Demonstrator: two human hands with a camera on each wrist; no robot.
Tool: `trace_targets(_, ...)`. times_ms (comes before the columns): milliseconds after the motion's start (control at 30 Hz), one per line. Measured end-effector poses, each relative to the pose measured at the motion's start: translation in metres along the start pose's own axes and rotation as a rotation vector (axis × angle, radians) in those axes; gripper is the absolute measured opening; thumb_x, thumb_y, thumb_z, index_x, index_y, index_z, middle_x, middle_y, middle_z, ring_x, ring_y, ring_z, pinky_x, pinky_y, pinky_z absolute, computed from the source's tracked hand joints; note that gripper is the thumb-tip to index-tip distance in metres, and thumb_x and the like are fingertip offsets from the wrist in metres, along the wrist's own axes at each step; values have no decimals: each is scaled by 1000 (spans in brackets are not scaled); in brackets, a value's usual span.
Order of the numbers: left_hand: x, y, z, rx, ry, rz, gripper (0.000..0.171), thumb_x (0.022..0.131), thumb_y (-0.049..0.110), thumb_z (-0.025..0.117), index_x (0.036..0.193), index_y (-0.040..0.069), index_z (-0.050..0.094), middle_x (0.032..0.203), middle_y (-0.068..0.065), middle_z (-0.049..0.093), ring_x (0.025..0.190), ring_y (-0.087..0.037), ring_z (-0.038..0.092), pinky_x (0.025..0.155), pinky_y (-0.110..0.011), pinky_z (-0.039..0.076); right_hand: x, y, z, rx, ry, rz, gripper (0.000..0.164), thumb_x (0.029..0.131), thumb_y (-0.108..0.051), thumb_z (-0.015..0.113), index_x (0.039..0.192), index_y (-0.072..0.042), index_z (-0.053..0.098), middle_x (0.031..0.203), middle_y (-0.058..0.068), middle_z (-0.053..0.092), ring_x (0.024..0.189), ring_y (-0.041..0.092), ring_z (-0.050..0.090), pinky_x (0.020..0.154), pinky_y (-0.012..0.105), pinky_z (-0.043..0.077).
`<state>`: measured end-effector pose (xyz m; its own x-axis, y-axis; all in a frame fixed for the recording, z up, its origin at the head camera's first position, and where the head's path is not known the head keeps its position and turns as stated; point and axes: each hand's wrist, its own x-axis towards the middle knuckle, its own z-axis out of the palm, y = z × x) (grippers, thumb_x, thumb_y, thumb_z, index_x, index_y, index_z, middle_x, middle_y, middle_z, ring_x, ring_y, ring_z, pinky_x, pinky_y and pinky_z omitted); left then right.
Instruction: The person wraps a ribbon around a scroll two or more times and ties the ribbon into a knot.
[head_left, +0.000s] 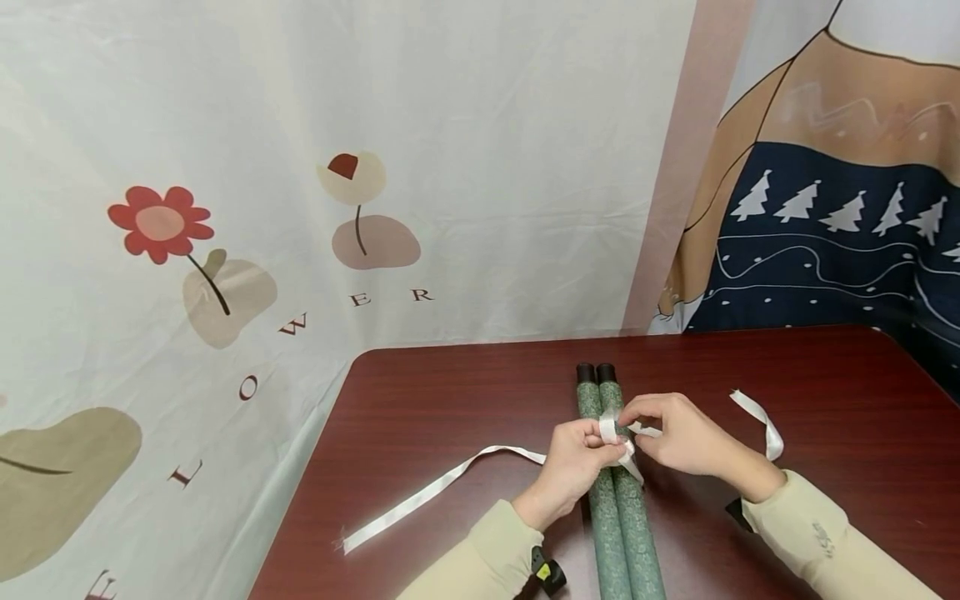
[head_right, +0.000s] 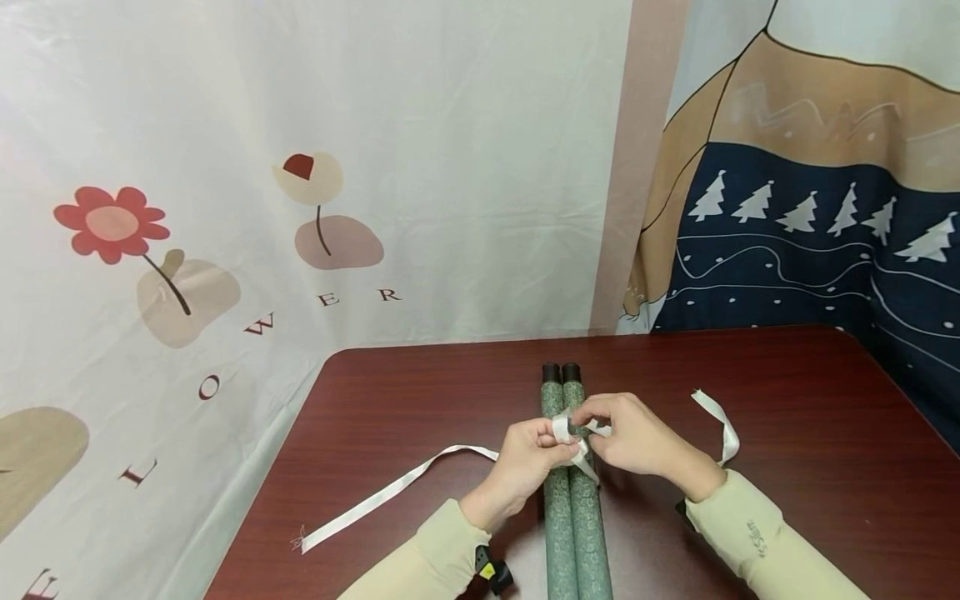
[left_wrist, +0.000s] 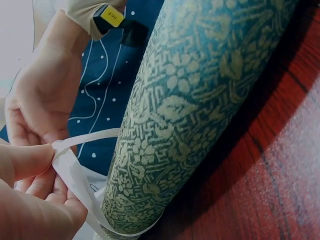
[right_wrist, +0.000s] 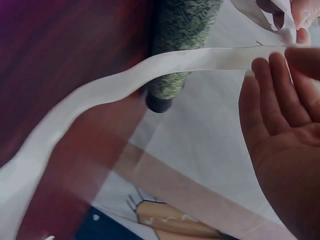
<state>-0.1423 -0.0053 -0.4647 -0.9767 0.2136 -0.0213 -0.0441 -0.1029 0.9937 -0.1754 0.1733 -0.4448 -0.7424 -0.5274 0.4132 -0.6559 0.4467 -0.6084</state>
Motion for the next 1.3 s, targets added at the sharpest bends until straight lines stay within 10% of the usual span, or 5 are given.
trace_targets(867,3,6,-7,140,-78,10,8,75,-13,65,80,-15,59,79,-30,67,62,-6,57,54,-15,43,-12,8,7,-49,-38,-171,30,66,-4,76,69,-29,61,79,-14,58,78,5,49,61,29,47)
trace_targets(1300,8,8,-9,203,-81,8,7,75,-9,68,76,-6,62,72,-18,69,59,-3,54,53,-17,42,-13,-14,-4,40,74,-292,40,48,12,69,59,-23,52,71,-8,59,74,13,50,65,19,40)
